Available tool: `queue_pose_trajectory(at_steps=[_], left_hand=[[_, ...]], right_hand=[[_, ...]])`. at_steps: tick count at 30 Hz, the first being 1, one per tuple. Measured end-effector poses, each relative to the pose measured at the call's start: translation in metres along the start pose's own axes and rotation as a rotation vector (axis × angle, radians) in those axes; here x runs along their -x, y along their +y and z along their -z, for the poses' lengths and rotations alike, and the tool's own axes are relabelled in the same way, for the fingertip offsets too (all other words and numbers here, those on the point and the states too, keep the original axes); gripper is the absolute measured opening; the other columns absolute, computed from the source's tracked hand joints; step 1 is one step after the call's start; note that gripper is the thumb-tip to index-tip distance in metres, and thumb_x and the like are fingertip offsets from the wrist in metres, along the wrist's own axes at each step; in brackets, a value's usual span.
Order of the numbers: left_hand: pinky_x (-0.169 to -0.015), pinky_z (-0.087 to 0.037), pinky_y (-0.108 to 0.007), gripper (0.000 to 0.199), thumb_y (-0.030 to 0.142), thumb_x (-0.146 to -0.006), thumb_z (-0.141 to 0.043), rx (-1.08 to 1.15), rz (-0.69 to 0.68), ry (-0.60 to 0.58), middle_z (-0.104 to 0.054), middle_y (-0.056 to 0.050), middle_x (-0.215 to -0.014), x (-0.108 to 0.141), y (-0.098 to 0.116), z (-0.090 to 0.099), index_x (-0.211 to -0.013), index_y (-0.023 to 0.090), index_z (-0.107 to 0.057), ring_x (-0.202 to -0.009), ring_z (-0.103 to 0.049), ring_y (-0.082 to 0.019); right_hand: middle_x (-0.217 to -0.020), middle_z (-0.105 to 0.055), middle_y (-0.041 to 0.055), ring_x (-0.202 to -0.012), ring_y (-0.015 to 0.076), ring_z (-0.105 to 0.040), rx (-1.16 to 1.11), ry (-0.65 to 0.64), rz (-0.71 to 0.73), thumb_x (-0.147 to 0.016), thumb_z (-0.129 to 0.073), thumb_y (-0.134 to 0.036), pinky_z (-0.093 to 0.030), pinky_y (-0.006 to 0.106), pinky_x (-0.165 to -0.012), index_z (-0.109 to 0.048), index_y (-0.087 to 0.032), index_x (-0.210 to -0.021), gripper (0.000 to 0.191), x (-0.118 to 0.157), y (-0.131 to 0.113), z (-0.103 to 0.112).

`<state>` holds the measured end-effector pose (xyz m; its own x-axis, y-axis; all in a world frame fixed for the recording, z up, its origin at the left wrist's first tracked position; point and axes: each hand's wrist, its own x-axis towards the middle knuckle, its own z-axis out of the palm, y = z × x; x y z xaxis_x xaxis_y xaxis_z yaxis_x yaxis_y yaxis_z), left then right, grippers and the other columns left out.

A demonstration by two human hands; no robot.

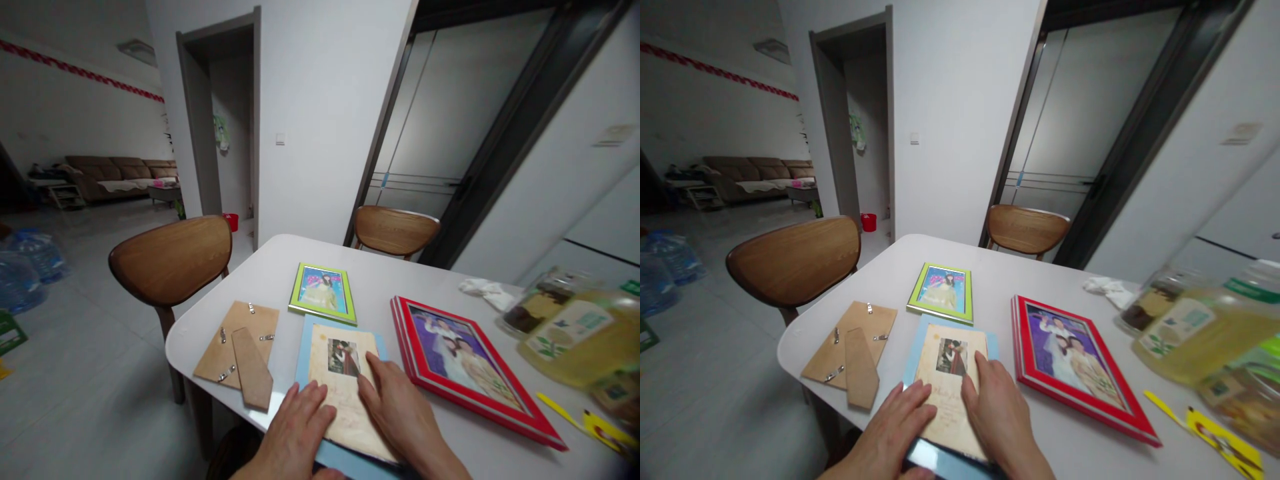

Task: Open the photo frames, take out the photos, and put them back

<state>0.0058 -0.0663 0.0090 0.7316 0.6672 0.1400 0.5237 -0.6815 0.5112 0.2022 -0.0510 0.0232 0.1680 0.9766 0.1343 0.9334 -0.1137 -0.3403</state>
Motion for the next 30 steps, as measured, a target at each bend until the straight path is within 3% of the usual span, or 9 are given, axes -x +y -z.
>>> queue_pose_trajectory(at_steps=[5, 13, 16, 18, 21, 24, 27, 30], left_hand=[[-0.099, -0.017, -0.05, 0.057, 0.034, -0.067, -0.058, -0.022, 0.04, -0.044, -0.036, -0.016, -0.129, -0.004, 0.005, 0.003, -0.116, 0.012, -0.042, -0.121, -0.026, -0.029], [-0.1, -0.018, -0.046, 0.056, 0.035, -0.065, -0.061, -0.026, 0.079, -0.057, -0.039, -0.011, -0.128, -0.008, 0.012, 0.009, -0.114, 0.016, -0.044, -0.119, -0.031, -0.026], [-0.1, -0.02, -0.044, 0.056, 0.031, -0.066, -0.059, 0.005, 0.012, 0.005, -0.039, -0.011, -0.128, 0.001, 0.005, 0.013, -0.117, 0.016, -0.041, -0.12, -0.031, -0.025], [-0.1, -0.023, -0.042, 0.054, 0.027, -0.069, -0.055, 0.006, 0.006, 0.114, -0.037, -0.011, -0.129, 0.013, -0.009, 0.021, -0.119, 0.016, -0.039, -0.121, -0.029, -0.023], [-0.098, -0.026, -0.044, 0.05, 0.025, -0.071, -0.053, -0.077, 0.186, 0.288, -0.034, -0.012, -0.131, 0.036, -0.042, 0.041, -0.119, 0.016, -0.04, -0.121, -0.028, -0.025], [-0.096, -0.027, -0.048, 0.056, 0.034, -0.067, -0.059, -0.204, 0.346, 0.294, -0.035, -0.018, -0.129, 0.059, -0.076, 0.055, -0.116, 0.013, -0.044, -0.119, -0.03, -0.03], [-0.095, -0.028, -0.048, 0.056, 0.037, -0.067, -0.06, -0.293, 0.32, 0.313, -0.037, -0.015, -0.128, 0.075, -0.097, 0.053, -0.117, 0.016, -0.044, -0.118, -0.032, -0.029], [-0.094, -0.032, -0.045, 0.051, 0.034, -0.07, -0.058, -0.324, 0.253, 0.357, -0.04, -0.013, -0.126, 0.085, -0.107, 0.047, -0.117, 0.019, -0.044, -0.117, -0.036, -0.027]], right_hand=[[-0.116, -0.048, 0.0157, -0.106, 0.0297, -0.042, 0.212, 0.101, 0.118, -0.074, -0.042, -0.03, -0.036, 0.043, -0.083, -0.056, -0.013, -0.103, 0.036, 0.008, 0.0, -0.013], [-0.113, -0.052, 0.0124, -0.108, 0.0281, -0.039, 0.223, 0.12, 0.184, -0.076, -0.041, -0.027, -0.032, 0.04, -0.089, -0.056, -0.011, -0.102, 0.035, 0.005, 0.008, -0.024], [-0.113, -0.052, 0.0126, -0.108, 0.0282, -0.038, 0.22, 0.121, 0.177, -0.076, -0.04, -0.028, -0.032, 0.04, -0.089, -0.056, -0.011, -0.103, 0.036, 0.004, 0.01, -0.022], [-0.114, -0.051, 0.0127, -0.109, 0.0284, -0.038, 0.204, 0.133, 0.163, -0.075, -0.041, -0.029, -0.032, 0.041, -0.088, -0.055, -0.012, -0.104, 0.036, 0.004, 0.006, -0.02], [-0.115, -0.05, 0.0119, -0.108, 0.0261, -0.039, 0.103, 0.127, 0.212, -0.074, -0.043, -0.028, -0.03, 0.041, -0.088, -0.054, -0.015, -0.106, 0.036, 0.008, -0.019, -0.015], [-0.105, -0.055, 0.0086, -0.098, 0.0214, -0.046, -0.062, 0.003, 0.361, -0.074, -0.044, -0.028, -0.031, 0.036, -0.086, -0.052, -0.018, -0.107, 0.035, 0.012, -0.067, -0.016], [-0.094, -0.057, 0.0072, -0.09, 0.0222, -0.047, -0.127, -0.071, 0.454, -0.072, -0.047, -0.034, -0.033, 0.038, -0.08, -0.052, -0.021, -0.103, 0.034, 0.014, -0.115, -0.028], [-0.091, -0.055, 0.009, -0.087, 0.0252, -0.046, -0.13, -0.079, 0.456, -0.064, -0.055, -0.038, -0.033, 0.041, -0.076, -0.052, -0.019, -0.098, 0.039, 0.011, -0.146, -0.045]])
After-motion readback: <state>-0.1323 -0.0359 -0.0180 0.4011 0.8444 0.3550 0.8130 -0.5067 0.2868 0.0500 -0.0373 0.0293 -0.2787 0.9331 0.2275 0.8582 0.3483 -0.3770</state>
